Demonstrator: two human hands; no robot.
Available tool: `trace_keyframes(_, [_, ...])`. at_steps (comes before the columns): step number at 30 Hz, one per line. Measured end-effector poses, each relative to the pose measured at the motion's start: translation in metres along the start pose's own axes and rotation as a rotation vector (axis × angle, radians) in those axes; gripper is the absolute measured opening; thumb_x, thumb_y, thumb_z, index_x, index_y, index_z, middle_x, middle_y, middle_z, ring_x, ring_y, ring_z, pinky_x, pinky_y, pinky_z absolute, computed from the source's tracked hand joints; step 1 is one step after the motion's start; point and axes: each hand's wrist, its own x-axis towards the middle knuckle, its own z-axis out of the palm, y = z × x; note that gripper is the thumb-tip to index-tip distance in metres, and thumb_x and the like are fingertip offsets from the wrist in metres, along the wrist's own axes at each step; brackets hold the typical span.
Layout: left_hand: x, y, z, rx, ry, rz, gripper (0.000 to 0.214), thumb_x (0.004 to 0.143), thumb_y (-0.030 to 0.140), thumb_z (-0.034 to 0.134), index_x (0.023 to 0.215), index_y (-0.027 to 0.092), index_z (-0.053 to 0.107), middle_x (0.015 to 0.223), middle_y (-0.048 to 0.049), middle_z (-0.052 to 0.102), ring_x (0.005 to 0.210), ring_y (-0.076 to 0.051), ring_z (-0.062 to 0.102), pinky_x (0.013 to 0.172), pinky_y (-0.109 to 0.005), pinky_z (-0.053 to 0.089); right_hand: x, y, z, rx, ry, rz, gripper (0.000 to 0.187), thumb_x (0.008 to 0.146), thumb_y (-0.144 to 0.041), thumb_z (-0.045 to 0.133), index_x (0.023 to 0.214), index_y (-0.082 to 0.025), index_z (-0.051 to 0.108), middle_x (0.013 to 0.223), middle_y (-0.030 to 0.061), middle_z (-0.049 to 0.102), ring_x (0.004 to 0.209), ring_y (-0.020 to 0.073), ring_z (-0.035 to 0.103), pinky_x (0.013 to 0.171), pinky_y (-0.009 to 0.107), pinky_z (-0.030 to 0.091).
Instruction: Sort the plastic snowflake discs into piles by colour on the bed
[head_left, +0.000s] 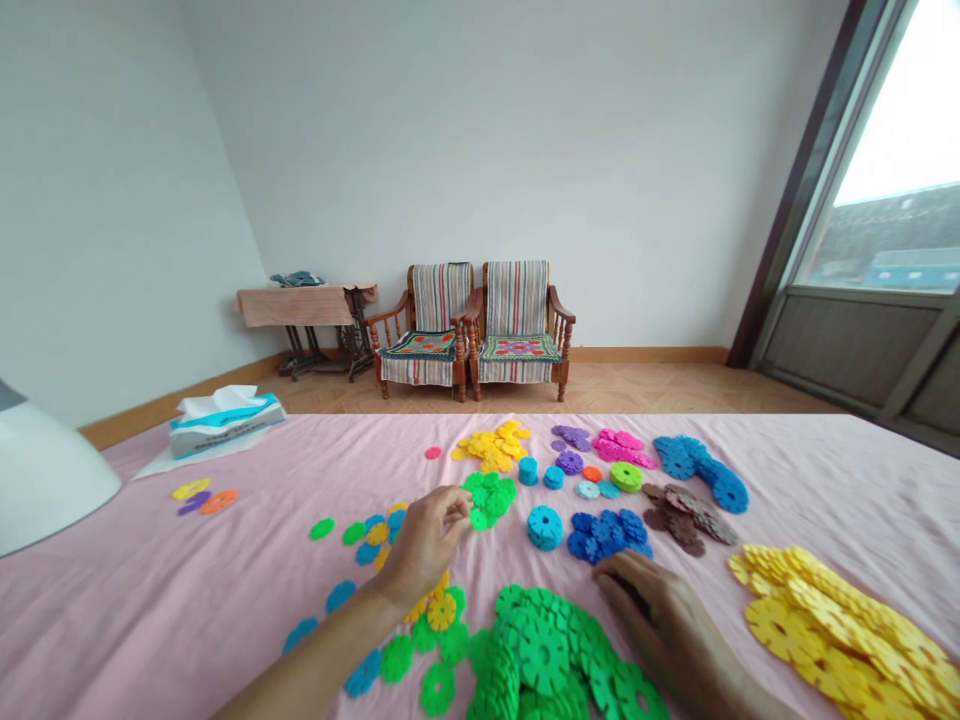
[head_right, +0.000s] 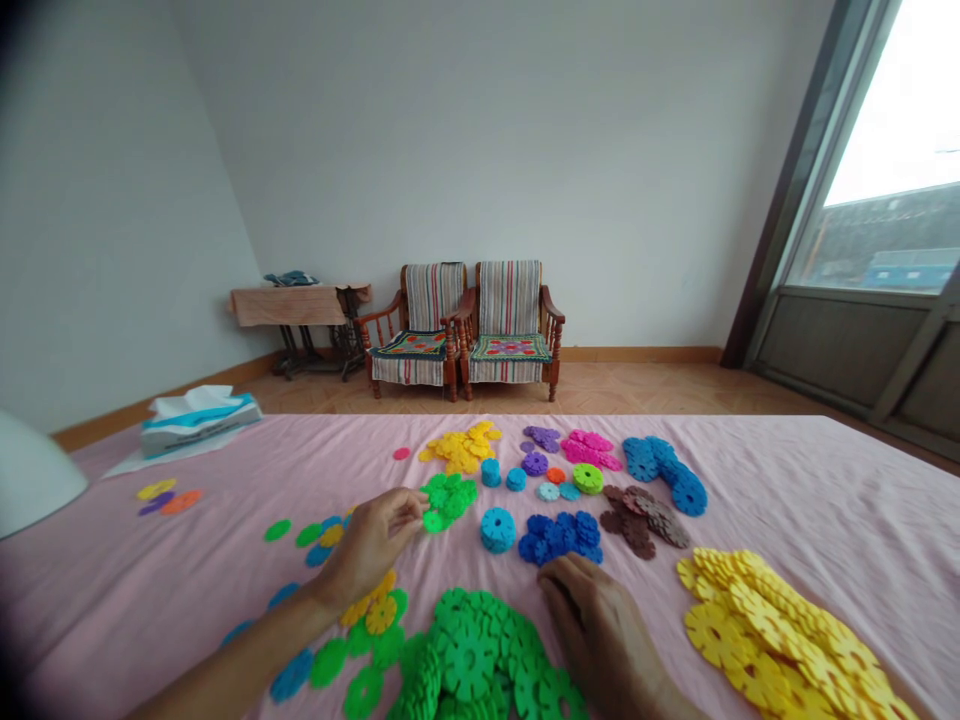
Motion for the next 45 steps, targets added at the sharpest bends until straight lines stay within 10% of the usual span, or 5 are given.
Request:
trace_keyframes(19, [-0.006,0.000,-0.017,0.323,-0.286,0.070,0.049,0.068,-0.003,0.040,0.088,0.023,0.076,0.080,-0.0028,0.061,0.079,-0.014,0.060,0.071,-0.022,0.044,0.000,0.002,0.000,-0.005,-0.026,0.020,0.032,0.095,-0.037,0.034,0.088,-0.023,0.062,0.086,0.0041,0.067,0.080,0.0172,0.061,0.072,0.027,0.046])
trace_keyframes(28, [0.003,-0.008,-0.029,0.308,-0.126,0.014,0.038,0.065,0.000,0.038,0.076,0.017,0.070,0.079,-0.0030,0.066,0.078,-0.015,0.061,0.073,-0.024,0.045,0.000,-0.002,-0.002,-0.029,-0.006,-0.002,0.030,0.095,-0.034,0.035,0.086,-0.024,0.061,0.084,0.0035,0.067,0.078,0.0173,0.062,0.070,0.027,0.047])
trace_keyframes(36, [0.000,0.019,-0.053,0.199,-0.763,0.021,0.022,0.064,0.021,0.067,0.086,0.019,0.067,0.081,0.0011,0.059,0.072,-0.013,0.055,0.062,-0.021,0.042,0.000,-0.002,-0.002,-0.016,-0.026,0.009,0.031,0.096,-0.035,0.034,0.087,-0.023,0.061,0.087,0.0039,0.067,0.080,0.0177,0.062,0.071,0.028,0.047])
trace_keyframes(45, [-0.004,0.035,-0.055,0.432,-0.800,0.068,0.026,0.058,0.007,0.058,0.080,0.021,0.057,0.084,0.0024,0.055,0.077,-0.014,0.051,0.065,-0.022,0.038,0.000,0.001,0.000,-0.006,-0.025,0.005,0.031,0.095,-0.035,0.035,0.088,-0.022,0.062,0.086,0.0038,0.067,0.079,0.0177,0.062,0.071,0.028,0.046])
